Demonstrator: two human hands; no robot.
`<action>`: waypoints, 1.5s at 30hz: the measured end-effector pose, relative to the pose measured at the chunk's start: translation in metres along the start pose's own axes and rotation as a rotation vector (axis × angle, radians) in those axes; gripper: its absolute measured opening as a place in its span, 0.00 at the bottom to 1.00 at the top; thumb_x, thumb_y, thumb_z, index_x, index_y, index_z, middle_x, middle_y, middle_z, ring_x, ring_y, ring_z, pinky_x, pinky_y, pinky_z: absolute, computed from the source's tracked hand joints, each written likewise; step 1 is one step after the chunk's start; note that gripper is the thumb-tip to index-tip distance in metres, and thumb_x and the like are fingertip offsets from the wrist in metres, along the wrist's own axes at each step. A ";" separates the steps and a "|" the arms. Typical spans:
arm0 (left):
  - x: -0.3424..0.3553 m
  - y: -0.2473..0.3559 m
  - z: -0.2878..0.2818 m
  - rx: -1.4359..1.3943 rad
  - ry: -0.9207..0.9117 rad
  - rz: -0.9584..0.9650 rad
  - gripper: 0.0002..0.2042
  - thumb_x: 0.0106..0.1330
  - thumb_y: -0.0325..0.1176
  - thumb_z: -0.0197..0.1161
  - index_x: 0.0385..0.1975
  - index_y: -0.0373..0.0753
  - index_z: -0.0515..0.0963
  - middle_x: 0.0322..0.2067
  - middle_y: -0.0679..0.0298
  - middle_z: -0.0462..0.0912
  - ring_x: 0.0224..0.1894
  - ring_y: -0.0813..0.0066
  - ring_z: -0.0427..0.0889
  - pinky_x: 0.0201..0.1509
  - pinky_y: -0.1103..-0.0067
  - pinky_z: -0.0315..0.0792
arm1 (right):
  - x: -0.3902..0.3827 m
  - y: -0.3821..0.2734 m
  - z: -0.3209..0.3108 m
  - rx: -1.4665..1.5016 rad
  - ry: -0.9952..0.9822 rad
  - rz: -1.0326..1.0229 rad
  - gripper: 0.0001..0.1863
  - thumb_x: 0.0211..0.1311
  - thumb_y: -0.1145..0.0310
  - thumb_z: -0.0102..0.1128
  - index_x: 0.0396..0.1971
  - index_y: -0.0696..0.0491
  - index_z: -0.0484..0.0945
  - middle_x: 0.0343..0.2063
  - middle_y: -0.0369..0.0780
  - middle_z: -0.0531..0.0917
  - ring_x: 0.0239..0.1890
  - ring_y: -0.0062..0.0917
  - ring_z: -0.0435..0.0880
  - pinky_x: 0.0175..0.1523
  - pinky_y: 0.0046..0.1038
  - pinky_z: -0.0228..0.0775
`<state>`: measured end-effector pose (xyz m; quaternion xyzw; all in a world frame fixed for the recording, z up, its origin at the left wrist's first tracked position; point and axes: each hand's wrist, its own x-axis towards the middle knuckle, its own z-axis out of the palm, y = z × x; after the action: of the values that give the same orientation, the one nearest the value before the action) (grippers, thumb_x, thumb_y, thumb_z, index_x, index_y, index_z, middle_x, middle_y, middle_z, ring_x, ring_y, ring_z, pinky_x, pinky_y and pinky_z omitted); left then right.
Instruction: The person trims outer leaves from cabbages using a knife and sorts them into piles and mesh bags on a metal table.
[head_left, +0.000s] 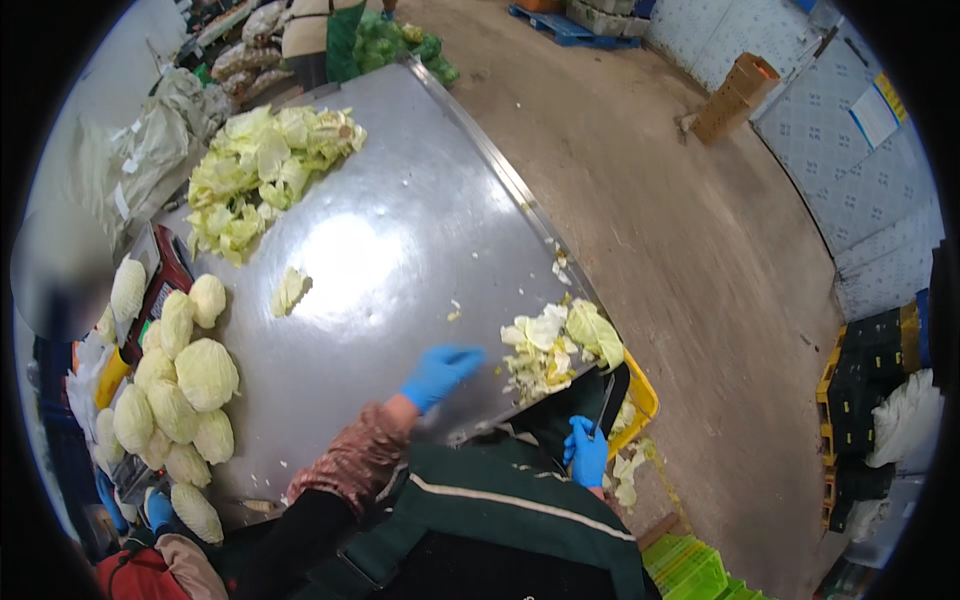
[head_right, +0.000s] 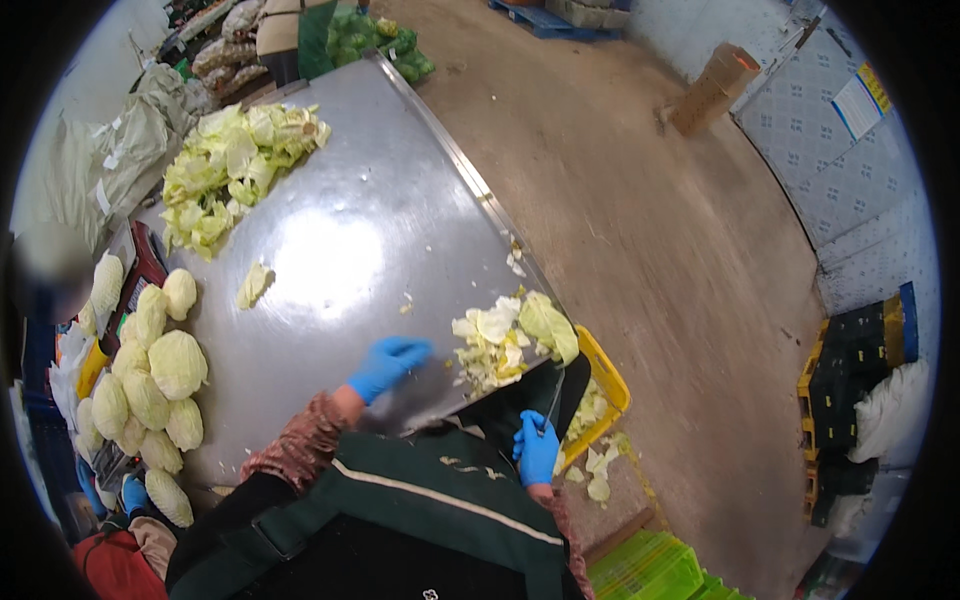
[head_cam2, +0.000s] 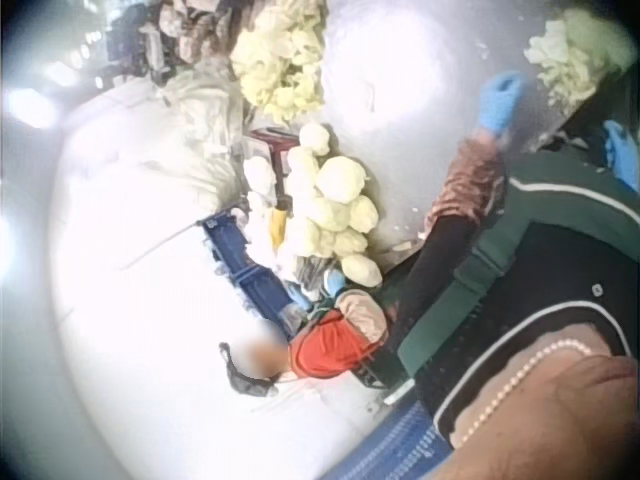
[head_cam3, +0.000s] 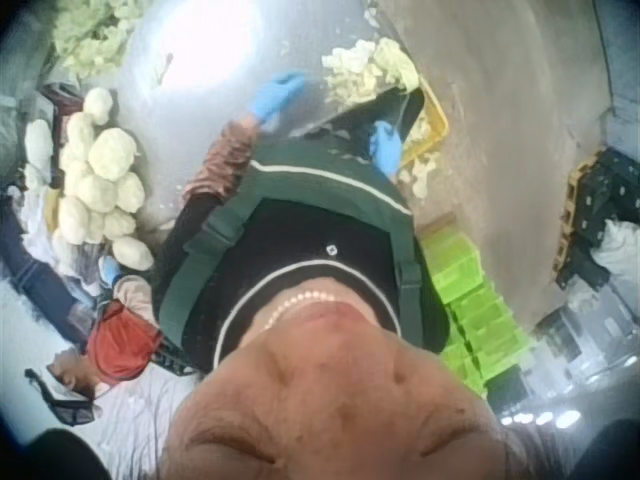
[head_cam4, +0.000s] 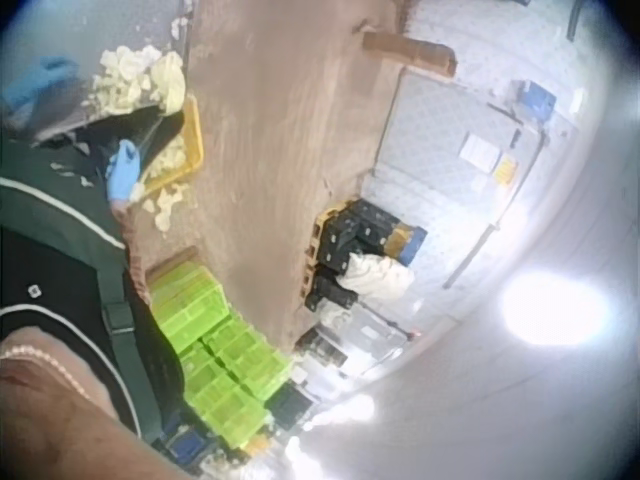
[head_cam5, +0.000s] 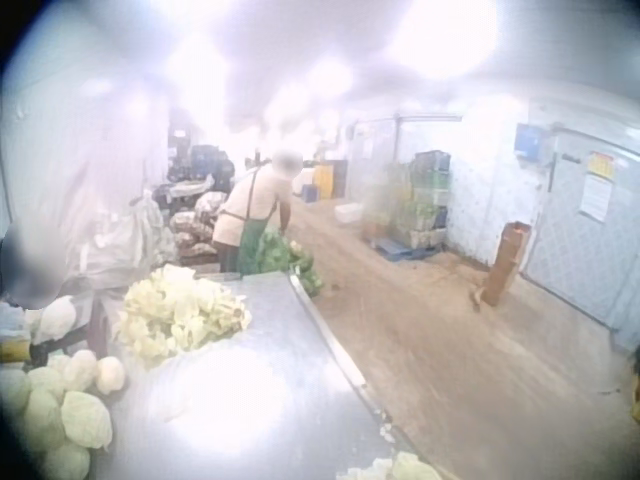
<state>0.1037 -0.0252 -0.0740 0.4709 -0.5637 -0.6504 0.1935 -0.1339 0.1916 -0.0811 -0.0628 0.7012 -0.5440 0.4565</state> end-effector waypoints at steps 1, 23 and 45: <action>0.003 -0.002 -0.029 0.067 0.262 0.070 0.17 0.65 0.37 0.62 0.50 0.36 0.79 0.43 0.55 0.83 0.47 0.67 0.81 0.55 0.73 0.73 | 0.000 -0.004 0.001 0.007 -0.008 -0.005 0.07 0.65 0.66 0.60 0.41 0.50 0.79 0.16 0.32 0.73 0.12 0.14 0.66 0.16 0.18 0.56; 0.066 -0.002 0.084 0.548 -0.319 0.689 0.22 0.64 0.36 0.59 0.60 0.48 0.73 0.61 0.45 0.67 0.55 0.45 0.73 0.60 0.65 0.68 | 0.024 0.019 -0.017 0.153 -0.043 0.081 0.04 0.67 0.62 0.52 0.32 0.42 0.75 0.15 0.28 0.69 0.11 0.16 0.63 0.14 0.19 0.54; -0.066 -0.050 -0.046 0.346 0.573 0.235 0.28 0.61 0.33 0.66 0.62 0.38 0.67 0.62 0.53 0.66 0.60 0.61 0.71 0.60 0.72 0.71 | 0.040 0.007 0.014 -0.020 0.042 -0.066 0.06 0.66 0.66 0.58 0.39 0.51 0.75 0.21 0.37 0.79 0.09 0.16 0.65 0.13 0.21 0.57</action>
<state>0.1874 0.0156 -0.0899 0.5921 -0.6387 -0.3601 0.3344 -0.1441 0.1609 -0.1098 -0.0789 0.7135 -0.5529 0.4230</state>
